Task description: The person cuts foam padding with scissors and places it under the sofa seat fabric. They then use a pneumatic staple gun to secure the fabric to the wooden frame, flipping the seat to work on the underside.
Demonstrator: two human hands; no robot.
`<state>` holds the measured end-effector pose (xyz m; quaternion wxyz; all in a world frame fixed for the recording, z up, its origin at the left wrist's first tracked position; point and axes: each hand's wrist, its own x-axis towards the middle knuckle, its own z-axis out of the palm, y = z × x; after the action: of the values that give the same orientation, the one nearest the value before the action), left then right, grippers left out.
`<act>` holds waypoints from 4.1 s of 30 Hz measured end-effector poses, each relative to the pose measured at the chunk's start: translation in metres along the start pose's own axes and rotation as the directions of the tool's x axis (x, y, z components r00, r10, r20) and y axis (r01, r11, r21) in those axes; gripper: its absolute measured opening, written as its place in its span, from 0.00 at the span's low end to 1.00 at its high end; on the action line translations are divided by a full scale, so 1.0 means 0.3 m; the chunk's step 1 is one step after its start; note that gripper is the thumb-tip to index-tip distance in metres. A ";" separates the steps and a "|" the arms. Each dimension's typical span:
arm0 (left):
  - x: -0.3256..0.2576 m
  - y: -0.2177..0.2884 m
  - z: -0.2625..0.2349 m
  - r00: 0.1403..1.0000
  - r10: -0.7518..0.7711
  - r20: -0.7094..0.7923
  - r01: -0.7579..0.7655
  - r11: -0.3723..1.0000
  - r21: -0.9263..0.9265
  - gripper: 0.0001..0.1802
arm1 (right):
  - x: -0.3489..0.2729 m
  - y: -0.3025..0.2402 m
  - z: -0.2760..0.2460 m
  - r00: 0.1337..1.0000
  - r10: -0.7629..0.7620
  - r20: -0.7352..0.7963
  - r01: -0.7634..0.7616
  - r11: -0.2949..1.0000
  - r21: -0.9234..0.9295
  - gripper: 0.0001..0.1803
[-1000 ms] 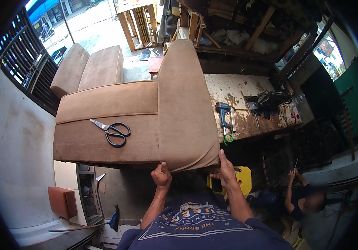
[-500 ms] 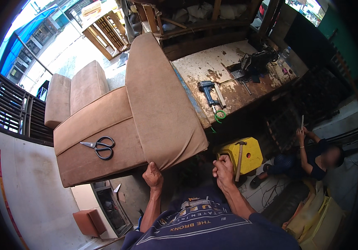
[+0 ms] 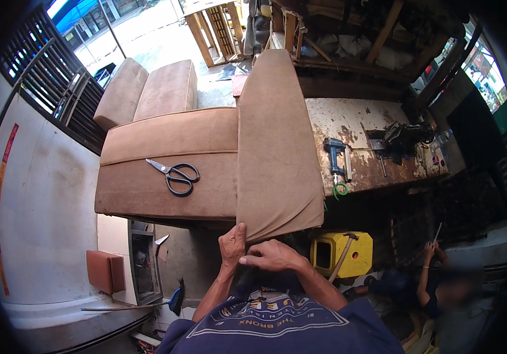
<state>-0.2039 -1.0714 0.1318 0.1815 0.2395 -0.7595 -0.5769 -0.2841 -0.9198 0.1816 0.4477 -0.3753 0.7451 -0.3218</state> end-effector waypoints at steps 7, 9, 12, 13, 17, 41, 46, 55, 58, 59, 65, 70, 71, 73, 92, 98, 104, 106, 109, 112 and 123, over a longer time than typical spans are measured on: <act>-0.008 -0.057 0.032 0.986 0.150 -0.070 -0.142 0.984 0.104 0.26 | 0.000 -0.225 -0.418 0.787 -0.199 -0.584 -0.106 0.889 -0.446 0.38; -0.003 -0.097 0.056 0.968 0.217 -0.124 -0.197 0.968 0.152 0.26 | 0.033 -0.253 -0.637 0.554 -0.376 -0.743 -0.053 0.875 -0.482 0.43; -0.009 -0.160 0.075 0.959 0.275 -0.065 -0.245 0.923 0.296 0.25 | 0.303 -0.292 -0.550 0.655 -0.411 -0.633 -0.227 0.693 -0.685 0.46; 0.001 -0.179 0.077 0.945 0.322 -0.062 -0.281 0.893 0.352 0.25 | 0.415 -0.318 -0.483 0.728 -0.384 -0.568 -0.271 0.600 -0.753 0.47; 0.021 -0.222 0.063 0.863 0.501 -0.062 -0.454 0.824 0.339 0.21 | 0.500 -0.352 -0.450 0.799 -0.405 -0.445 -0.042 0.700 -0.713 0.46; 0.162 -0.511 0.168 0.891 0.161 0.425 0.042 0.902 -0.430 0.41 | 0.546 -0.121 -0.296 0.895 -0.323 -0.308 -0.101 0.525 -0.845 0.44; 0.227 -0.360 0.102 0.942 0.267 0.204 -0.217 0.947 -0.239 0.45 | 0.450 -0.281 -0.094 0.900 -0.426 -0.095 0.141 0.489 -0.861 0.44; 0.235 -0.272 0.098 0.940 0.338 0.043 -0.333 0.939 -0.087 0.52 | 0.330 -0.206 -0.243 0.873 -0.389 -0.295 0.007 0.614 -0.789 0.42; 0.221 -0.334 0.123 0.927 0.374 0.010 -0.374 0.927 0.002 0.49 | 0.343 -0.186 -0.289 0.973 -0.215 -0.083 0.052 0.558 -0.828 0.41; 0.217 -0.357 0.131 0.920 0.389 0.037 -0.387 0.920 -0.051 0.47 | 0.347 -0.178 -0.316 0.955 -0.280 -0.101 0.098 0.615 -0.782 0.42; 0.158 -0.390 0.207 0.933 0.358 -0.045 -0.356 0.894 -0.274 0.33 | 0.306 -0.038 -0.565 0.982 -0.168 -0.090 0.008 0.505 -0.863 0.47; 0.160 -0.343 0.217 0.977 0.213 -0.019 -0.187 0.809 -0.557 0.28 | 0.482 -0.013 -0.647 0.921 -0.249 -0.299 -0.091 0.609 -0.788 0.48; 0.161 -0.334 0.210 0.973 0.223 -0.053 -0.218 0.825 -0.521 0.27 | 0.525 -0.024 -0.665 0.916 -0.223 -0.334 -0.129 0.624 -0.771 0.48; 0.163 -0.319 0.185 0.945 0.293 -0.145 -0.327 0.850 -0.412 0.26 | 0.596 -0.041 -0.700 0.878 -0.271 -0.395 -0.137 0.649 -0.749 0.47; -0.002 0.179 -0.049 0.962 -0.242 -0.130 0.208 0.950 -0.232 0.10 | -0.005 -0.048 -0.273 0.888 -0.314 -0.337 0.145 0.885 -0.443 0.47; 0.011 0.102 -0.035 0.881 -0.396 0.257 0.468 0.660 -0.587 0.14 | -0.038 -0.059 -0.174 0.884 -0.364 -0.294 0.075 0.730 -0.679 0.51; 0.014 0.186 -0.061 0.941 -0.318 0.118 0.336 0.829 -0.446 0.12 | -0.017 -0.068 -0.148 0.878 -0.379 -0.293 0.026 0.648 -0.761 0.49; 0.016 0.218 -0.055 0.920 -0.374 0.121 0.384 0.789 -0.480 0.12 | -0.012 -0.069 -0.151 0.883 -0.369 -0.289 0.012 0.636 -0.772 0.47; 0.019 0.245 -0.056 0.927 -0.365 0.090 0.365 0.818 -0.444 0.13 | -0.006 -0.075 -0.167 0.886 -0.362 -0.289 0.020 0.653 -0.757 0.44; 0.020 0.261 -0.074 0.970 -0.242 -0.018 0.240 0.966 -0.095 0.12 | -0.009 -0.085 -0.173 0.894 -0.348 -0.281 0.020 0.658 -0.753 0.41; 0.173 0.358 -0.066 0.793 0.499 0.350 -0.599 0.745 0.294 0.20 | -0.016 -0.032 -0.122 0.769 -0.506 -0.390 0.062 0.667 -0.743 0.31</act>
<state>-0.2521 -1.0932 0.2406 0.1961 -0.0398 -0.9116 -0.3591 -0.3132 -0.9155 0.2058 -0.0280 -0.5182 0.8346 -0.1845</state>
